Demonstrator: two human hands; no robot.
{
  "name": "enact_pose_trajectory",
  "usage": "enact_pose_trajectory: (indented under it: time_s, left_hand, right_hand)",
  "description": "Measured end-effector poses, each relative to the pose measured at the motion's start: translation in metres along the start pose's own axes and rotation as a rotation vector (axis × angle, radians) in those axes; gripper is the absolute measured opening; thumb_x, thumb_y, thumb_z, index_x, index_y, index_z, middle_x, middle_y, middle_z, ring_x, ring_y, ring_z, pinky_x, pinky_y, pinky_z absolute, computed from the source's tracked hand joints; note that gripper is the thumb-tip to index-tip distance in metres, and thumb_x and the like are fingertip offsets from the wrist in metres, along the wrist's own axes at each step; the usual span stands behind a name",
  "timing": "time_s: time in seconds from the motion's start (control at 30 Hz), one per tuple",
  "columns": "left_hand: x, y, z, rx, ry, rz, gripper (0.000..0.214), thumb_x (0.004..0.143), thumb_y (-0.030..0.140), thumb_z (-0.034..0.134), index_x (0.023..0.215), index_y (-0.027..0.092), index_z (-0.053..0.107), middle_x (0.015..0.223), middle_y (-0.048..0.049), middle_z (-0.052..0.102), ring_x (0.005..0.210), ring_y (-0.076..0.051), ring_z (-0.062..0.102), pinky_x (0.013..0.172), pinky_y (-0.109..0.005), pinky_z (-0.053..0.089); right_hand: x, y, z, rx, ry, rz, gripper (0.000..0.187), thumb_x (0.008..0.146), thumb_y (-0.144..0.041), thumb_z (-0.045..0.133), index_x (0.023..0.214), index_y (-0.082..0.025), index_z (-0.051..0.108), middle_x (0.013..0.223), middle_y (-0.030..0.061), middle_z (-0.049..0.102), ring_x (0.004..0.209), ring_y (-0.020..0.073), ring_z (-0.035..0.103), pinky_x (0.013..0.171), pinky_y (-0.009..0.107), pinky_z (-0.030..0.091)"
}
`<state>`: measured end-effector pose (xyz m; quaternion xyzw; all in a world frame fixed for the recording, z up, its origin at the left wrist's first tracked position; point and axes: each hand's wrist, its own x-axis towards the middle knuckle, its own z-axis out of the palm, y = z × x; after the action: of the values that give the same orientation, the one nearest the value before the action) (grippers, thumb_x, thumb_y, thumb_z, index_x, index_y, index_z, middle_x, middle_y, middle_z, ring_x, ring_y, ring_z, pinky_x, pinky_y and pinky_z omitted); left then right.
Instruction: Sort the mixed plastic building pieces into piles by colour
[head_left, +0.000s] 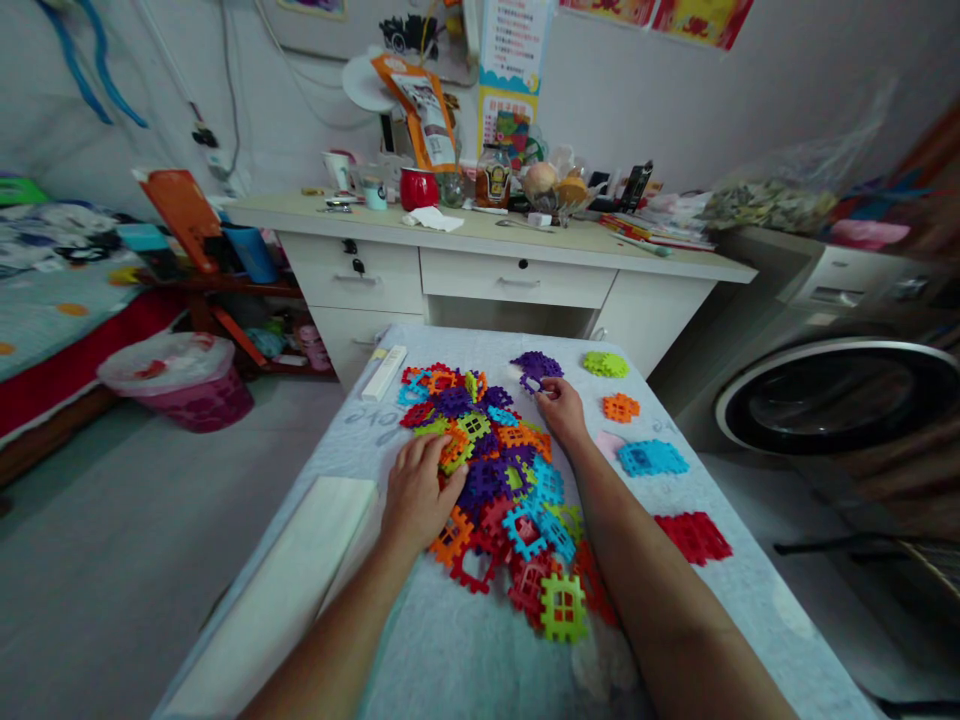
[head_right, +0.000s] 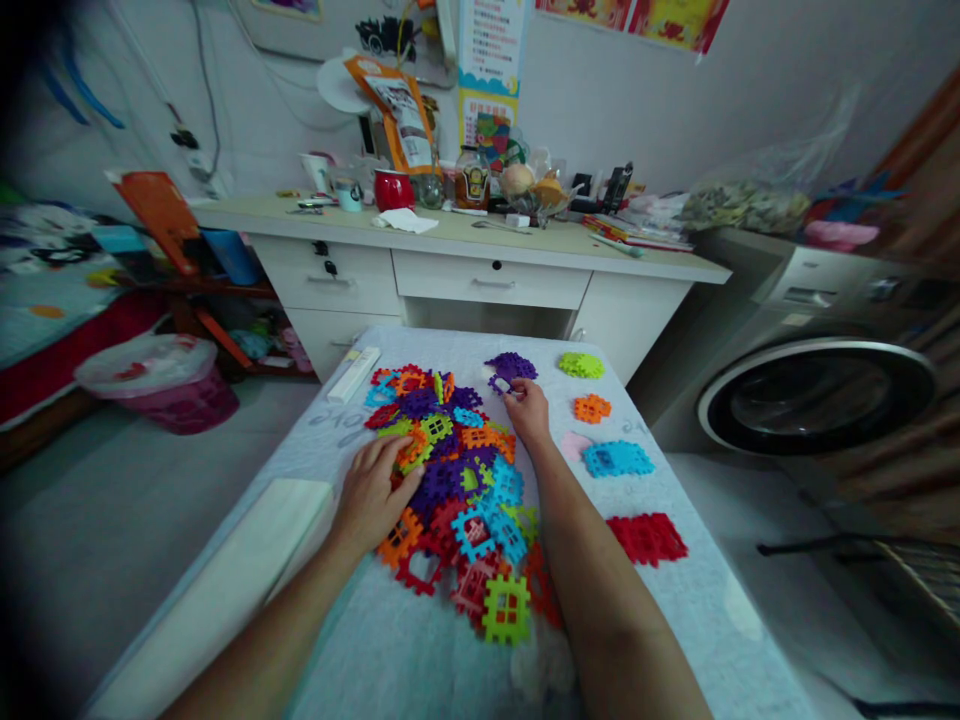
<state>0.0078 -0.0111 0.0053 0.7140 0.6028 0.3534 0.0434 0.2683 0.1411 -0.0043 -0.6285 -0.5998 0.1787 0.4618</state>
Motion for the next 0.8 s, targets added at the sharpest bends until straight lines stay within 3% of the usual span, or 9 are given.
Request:
enact_pose_trajectory:
  time_s: [0.3, 0.5, 0.63, 0.8]
  left_hand:
    - [0.000, 0.001, -0.001, -0.012, 0.001, 0.000, 0.035, 0.091, 0.039, 0.053, 0.121, 0.022, 0.056, 0.121, -0.0099, 0.058, 0.116, -0.028, 0.053, 0.104, -0.048, 0.043]
    - [0.000, 0.003, -0.003, -0.017, 0.000, -0.013, 0.034, 0.090, 0.038, 0.054, 0.120, 0.022, 0.056, 0.122, -0.0106, 0.058, 0.117, -0.029, 0.052, 0.102, -0.049, 0.044]
    - [0.000, 0.002, -0.003, -0.016, 0.002, -0.009, 0.034, 0.090, 0.037, 0.055, 0.121, 0.023, 0.056, 0.122, -0.0103, 0.058, 0.117, -0.028, 0.053, 0.103, -0.049, 0.044]
    - [0.000, 0.002, -0.002, -0.001, -0.014, -0.019, 0.035, 0.090, 0.037, 0.054, 0.121, 0.020, 0.056, 0.124, -0.0114, 0.058, 0.119, -0.029, 0.052, 0.104, -0.049, 0.043]
  right_hand:
    - [0.049, 0.015, 0.011, -0.094, 0.215, 0.052, 0.026, 0.071, -0.033, 0.058, 0.088, -0.016, 0.068, 0.086, 0.0074, 0.070, 0.080, 0.0216, 0.060, 0.079, 0.033, 0.047]
    - [0.074, 0.011, 0.018, -0.146, 0.247, 0.084, 0.017, 0.072, -0.027, 0.057, 0.082, -0.018, 0.069, 0.087, 0.0093, 0.070, 0.083, 0.0220, 0.062, 0.083, 0.034, 0.048]
    - [0.074, 0.010, 0.019, -0.137, 0.235, 0.069, 0.016, 0.074, -0.024, 0.054, 0.080, -0.019, 0.069, 0.081, 0.0076, 0.070, 0.082, 0.0215, 0.062, 0.085, 0.034, 0.048]
    - [0.056, 0.008, 0.008, -0.138, 0.217, 0.044, 0.026, 0.076, -0.022, 0.049, 0.089, -0.016, 0.070, 0.092, 0.0106, 0.071, 0.089, 0.0231, 0.062, 0.089, 0.036, 0.046]
